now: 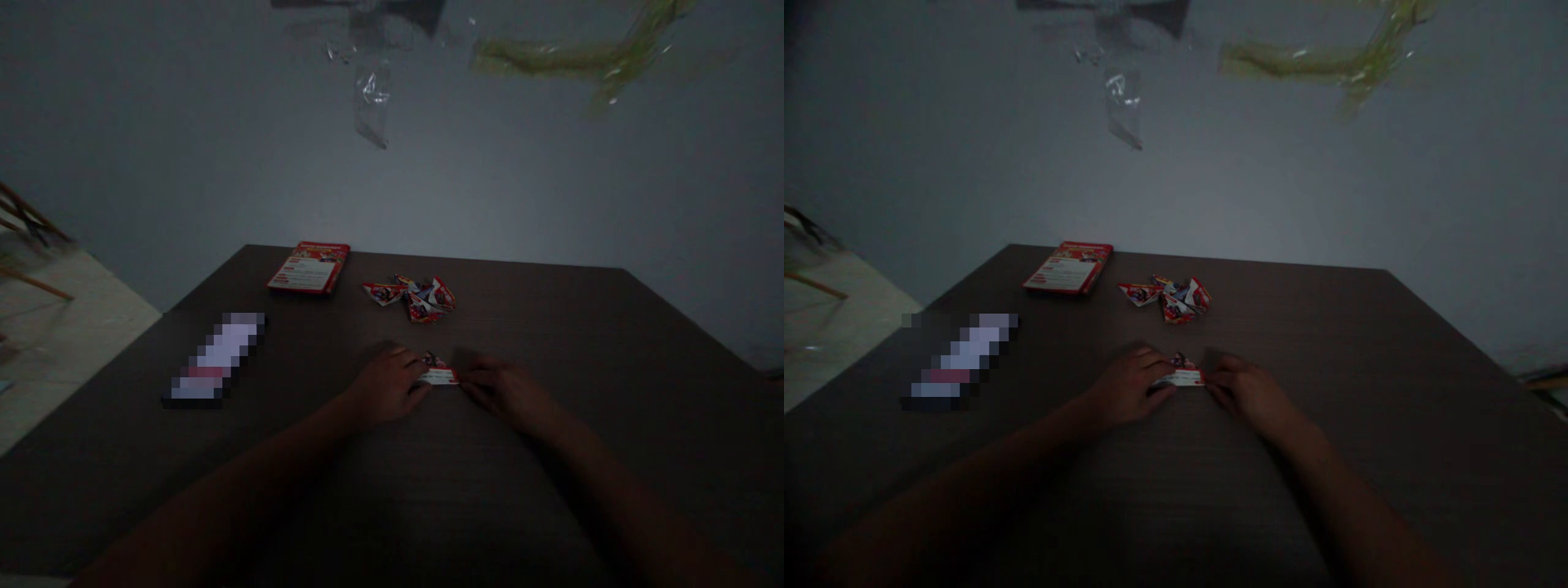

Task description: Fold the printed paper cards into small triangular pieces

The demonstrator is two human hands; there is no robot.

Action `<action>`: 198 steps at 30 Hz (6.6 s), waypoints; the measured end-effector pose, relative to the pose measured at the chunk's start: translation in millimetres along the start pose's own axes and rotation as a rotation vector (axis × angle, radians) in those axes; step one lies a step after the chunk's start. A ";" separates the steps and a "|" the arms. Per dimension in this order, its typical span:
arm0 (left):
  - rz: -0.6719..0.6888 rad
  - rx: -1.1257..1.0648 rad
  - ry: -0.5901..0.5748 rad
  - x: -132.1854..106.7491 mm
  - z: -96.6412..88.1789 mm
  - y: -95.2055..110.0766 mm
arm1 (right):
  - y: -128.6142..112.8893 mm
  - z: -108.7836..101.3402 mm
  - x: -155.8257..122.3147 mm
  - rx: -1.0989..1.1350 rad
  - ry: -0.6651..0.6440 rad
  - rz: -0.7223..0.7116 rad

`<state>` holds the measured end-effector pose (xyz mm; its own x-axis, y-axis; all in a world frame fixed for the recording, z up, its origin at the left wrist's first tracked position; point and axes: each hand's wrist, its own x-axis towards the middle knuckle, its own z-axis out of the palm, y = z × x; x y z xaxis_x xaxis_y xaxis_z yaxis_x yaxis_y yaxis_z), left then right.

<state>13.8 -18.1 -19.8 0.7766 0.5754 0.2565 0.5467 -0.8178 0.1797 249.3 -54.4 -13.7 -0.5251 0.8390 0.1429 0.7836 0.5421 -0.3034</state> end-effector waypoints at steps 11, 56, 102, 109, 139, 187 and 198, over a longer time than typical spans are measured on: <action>0.023 0.091 0.023 3.3 -2.6 4.6 | -3.5 4.6 3.8 0.031 0.139 0.103; -0.386 -0.295 0.162 10.6 4.4 12.7 | -24.6 21.9 19.0 0.214 0.401 0.197; 0.135 -0.404 -0.074 -3.9 -8.0 -33.1 | -17.4 25.2 18.3 0.144 0.179 -0.126; 0.138 -0.409 -0.154 -5.4 -13.8 -35.4 | -18.6 21.8 16.6 0.140 0.125 -0.172; 0.153 -0.391 -0.256 -8.6 -21.0 -33.6 | -29.5 7.0 12.1 0.137 0.042 -0.211; -0.092 -0.275 -0.127 -8.6 -3.1 -12.3 | -30.3 28.7 14.8 0.181 0.153 0.020; -0.192 -0.742 -0.063 -6.4 3.6 -7.9 | -31.2 40.0 16.8 0.688 0.247 0.117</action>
<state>5.6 -15.3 -26.4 0.7176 0.6883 0.1060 0.3375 -0.4768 0.8116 202.8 -59.1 -39.6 -0.2974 0.9195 0.2569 0.4018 0.3646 -0.8400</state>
